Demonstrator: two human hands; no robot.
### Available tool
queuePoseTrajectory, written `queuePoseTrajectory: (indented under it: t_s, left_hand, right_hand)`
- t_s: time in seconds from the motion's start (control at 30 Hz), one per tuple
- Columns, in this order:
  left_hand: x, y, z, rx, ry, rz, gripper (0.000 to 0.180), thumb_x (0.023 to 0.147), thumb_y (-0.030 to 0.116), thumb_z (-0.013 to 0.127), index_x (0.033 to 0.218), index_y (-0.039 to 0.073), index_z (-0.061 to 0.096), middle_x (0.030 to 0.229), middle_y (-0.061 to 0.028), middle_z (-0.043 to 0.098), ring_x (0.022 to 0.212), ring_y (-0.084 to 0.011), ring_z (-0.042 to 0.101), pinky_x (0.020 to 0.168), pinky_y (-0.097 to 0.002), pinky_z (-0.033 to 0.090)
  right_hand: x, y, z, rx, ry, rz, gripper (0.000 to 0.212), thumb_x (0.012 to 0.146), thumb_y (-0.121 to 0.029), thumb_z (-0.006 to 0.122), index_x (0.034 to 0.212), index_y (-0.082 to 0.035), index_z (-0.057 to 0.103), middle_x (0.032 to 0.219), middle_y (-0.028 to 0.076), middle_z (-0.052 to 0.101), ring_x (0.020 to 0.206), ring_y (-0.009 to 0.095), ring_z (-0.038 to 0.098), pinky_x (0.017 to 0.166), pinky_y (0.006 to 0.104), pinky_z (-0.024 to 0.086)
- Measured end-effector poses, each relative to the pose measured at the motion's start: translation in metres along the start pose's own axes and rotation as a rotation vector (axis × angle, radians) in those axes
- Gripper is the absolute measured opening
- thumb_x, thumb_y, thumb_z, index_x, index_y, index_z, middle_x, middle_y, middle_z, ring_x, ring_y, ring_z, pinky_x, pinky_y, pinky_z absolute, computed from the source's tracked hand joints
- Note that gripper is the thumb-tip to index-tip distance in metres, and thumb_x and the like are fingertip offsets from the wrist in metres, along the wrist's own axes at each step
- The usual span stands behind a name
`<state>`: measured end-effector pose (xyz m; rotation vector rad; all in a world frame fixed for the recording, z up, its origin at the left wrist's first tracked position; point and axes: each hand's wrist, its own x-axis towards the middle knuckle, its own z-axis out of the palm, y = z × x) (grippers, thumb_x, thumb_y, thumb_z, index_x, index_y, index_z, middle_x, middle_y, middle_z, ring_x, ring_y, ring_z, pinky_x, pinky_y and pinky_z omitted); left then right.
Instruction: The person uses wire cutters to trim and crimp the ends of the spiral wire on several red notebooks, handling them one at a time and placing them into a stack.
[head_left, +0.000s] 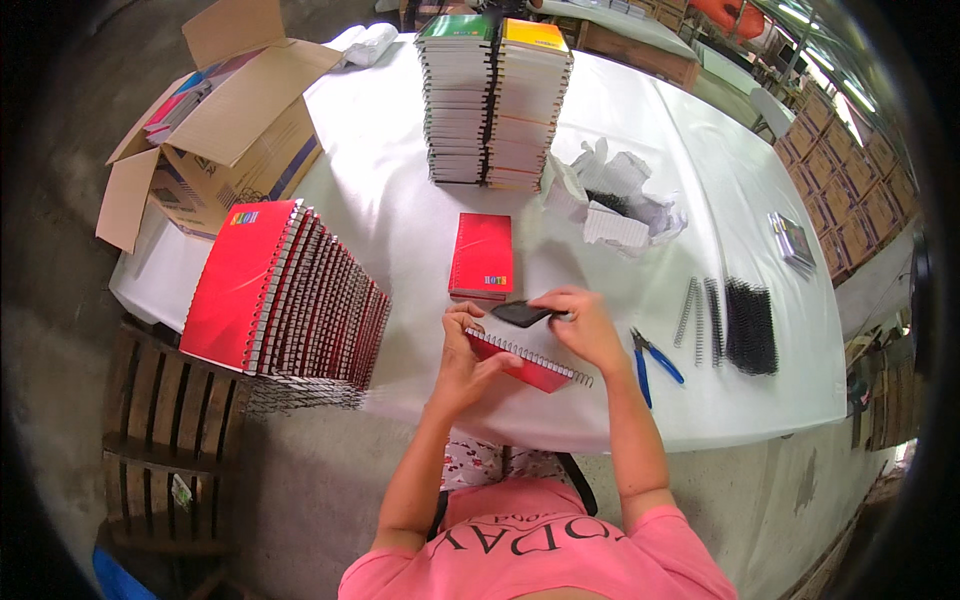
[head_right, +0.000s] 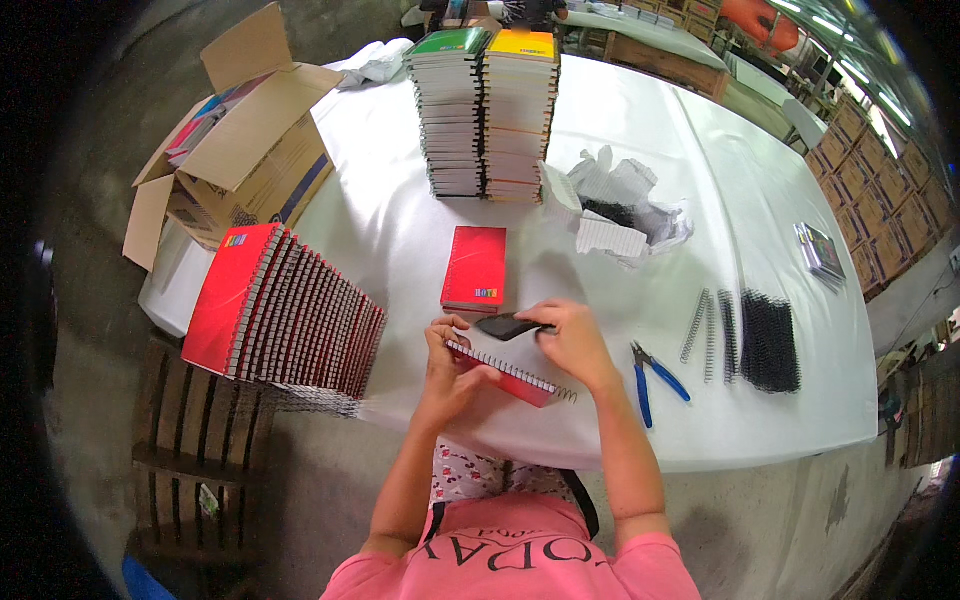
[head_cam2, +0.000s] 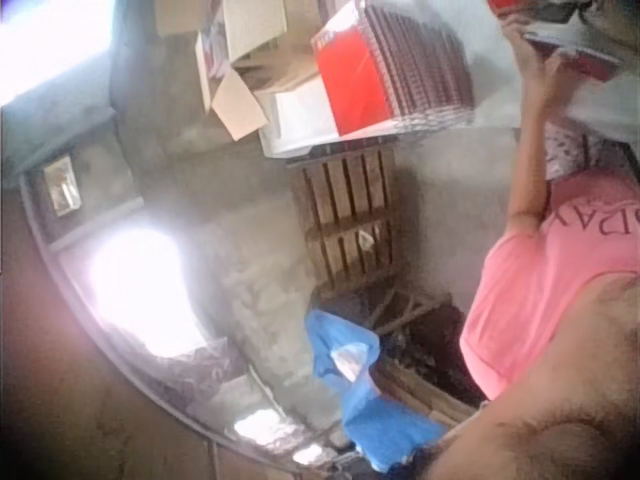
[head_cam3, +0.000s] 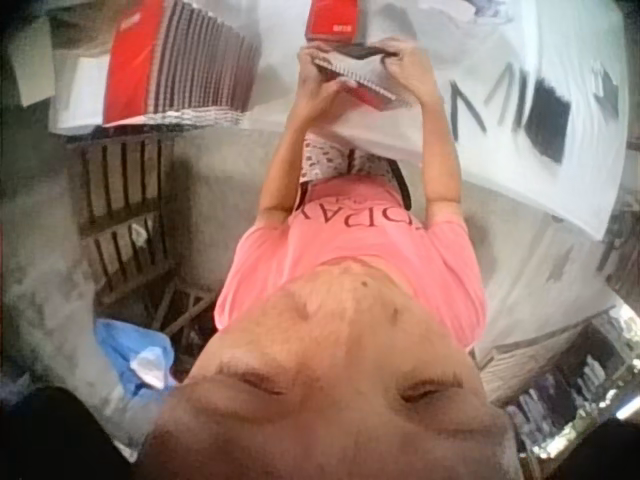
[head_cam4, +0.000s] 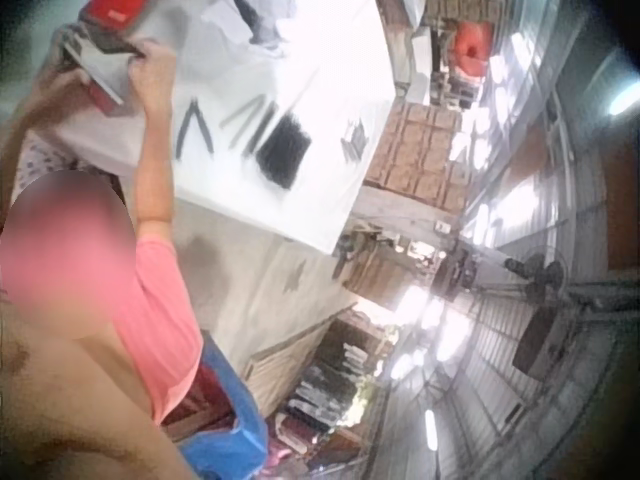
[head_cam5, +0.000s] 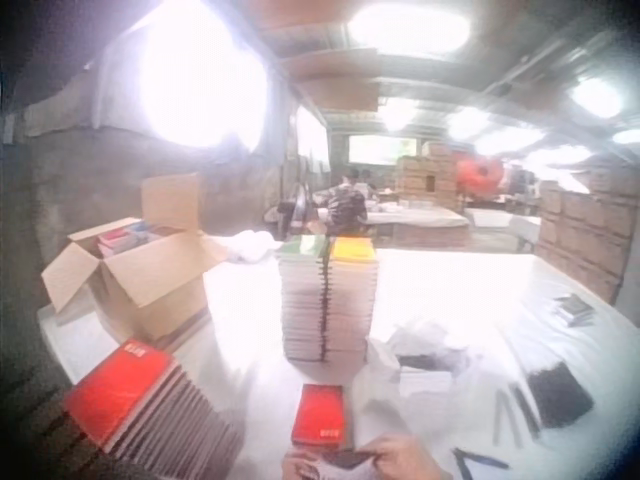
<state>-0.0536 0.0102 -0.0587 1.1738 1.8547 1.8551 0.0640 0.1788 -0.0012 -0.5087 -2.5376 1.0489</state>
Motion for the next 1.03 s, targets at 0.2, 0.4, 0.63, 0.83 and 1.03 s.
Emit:
queuePoseTrajectory:
  t_s: [0.2, 0.4, 0.63, 0.83, 1.03]
  left_hand:
    - [-0.014, 0.003, -0.010, -0.297, 0.031, -0.358, 0.022, 0.079, 0.012, 0.074, 0.092, 0.002, 0.059, 0.089, 0.0007, 0.056, 0.078, -0.0069, 0.050, 0.072, -0.0190, 0.042]
    - [-0.018, 0.046, 0.006, -0.371, 0.272, -0.254, 0.024, 0.074, 0.004, 0.076, 0.097, 0.002, 0.070, 0.089, -0.0023, 0.066, 0.081, -0.0082, 0.056, 0.070, -0.0218, 0.046]
    - [-0.013, 0.070, 0.009, 0.252, 0.352, 0.270, 0.036, 0.060, -0.002, 0.081, 0.095, 0.007, 0.073, 0.082, -0.0039, 0.068, 0.073, -0.0165, 0.056, 0.065, -0.0274, 0.045]
    - [-0.015, 0.071, 0.006, 0.355, 0.378, 0.329, 0.043, 0.058, -0.006, 0.078, 0.098, 0.009, 0.073, 0.085, -0.0026, 0.068, 0.074, -0.0161, 0.056, 0.066, -0.0284, 0.046]
    - [-0.014, 0.073, 0.005, 0.358, 0.387, 0.362, 0.048, 0.055, -0.013, 0.073, 0.098, 0.009, 0.073, 0.085, -0.0024, 0.068, 0.075, -0.0170, 0.056, 0.066, -0.0289, 0.047]
  right_hand:
    - [-0.073, 0.025, -0.034, -0.528, 0.314, 0.296, 0.057, 0.080, -0.023, 0.067, 0.133, -0.015, 0.048, 0.133, 0.015, 0.047, 0.122, 0.035, 0.042, 0.103, 0.0470, 0.032]
    - [-0.145, 0.058, -0.013, -0.865, 0.390, 0.430, 0.052, 0.088, -0.032, 0.059, 0.136, -0.017, 0.045, 0.134, 0.012, 0.043, 0.125, 0.031, 0.037, 0.098, 0.0552, 0.030]
    - [-0.120, -0.020, -0.017, -0.148, 0.476, 0.157, 0.036, 0.089, -0.024, 0.058, 0.125, -0.016, 0.058, 0.107, 0.011, 0.053, 0.098, 0.028, 0.049, 0.089, 0.0423, 0.038]
    - [-0.093, -0.090, 0.005, -0.171, 0.342, -0.241, 0.037, 0.082, -0.027, 0.067, 0.118, -0.018, 0.063, 0.107, 0.007, 0.056, 0.096, 0.025, 0.052, 0.087, 0.0391, 0.036]
    - [-0.090, -0.093, 0.010, -0.210, 0.299, -0.249, 0.038, 0.083, -0.028, 0.067, 0.119, -0.019, 0.063, 0.111, 0.007, 0.056, 0.100, 0.025, 0.052, 0.090, 0.0405, 0.034]
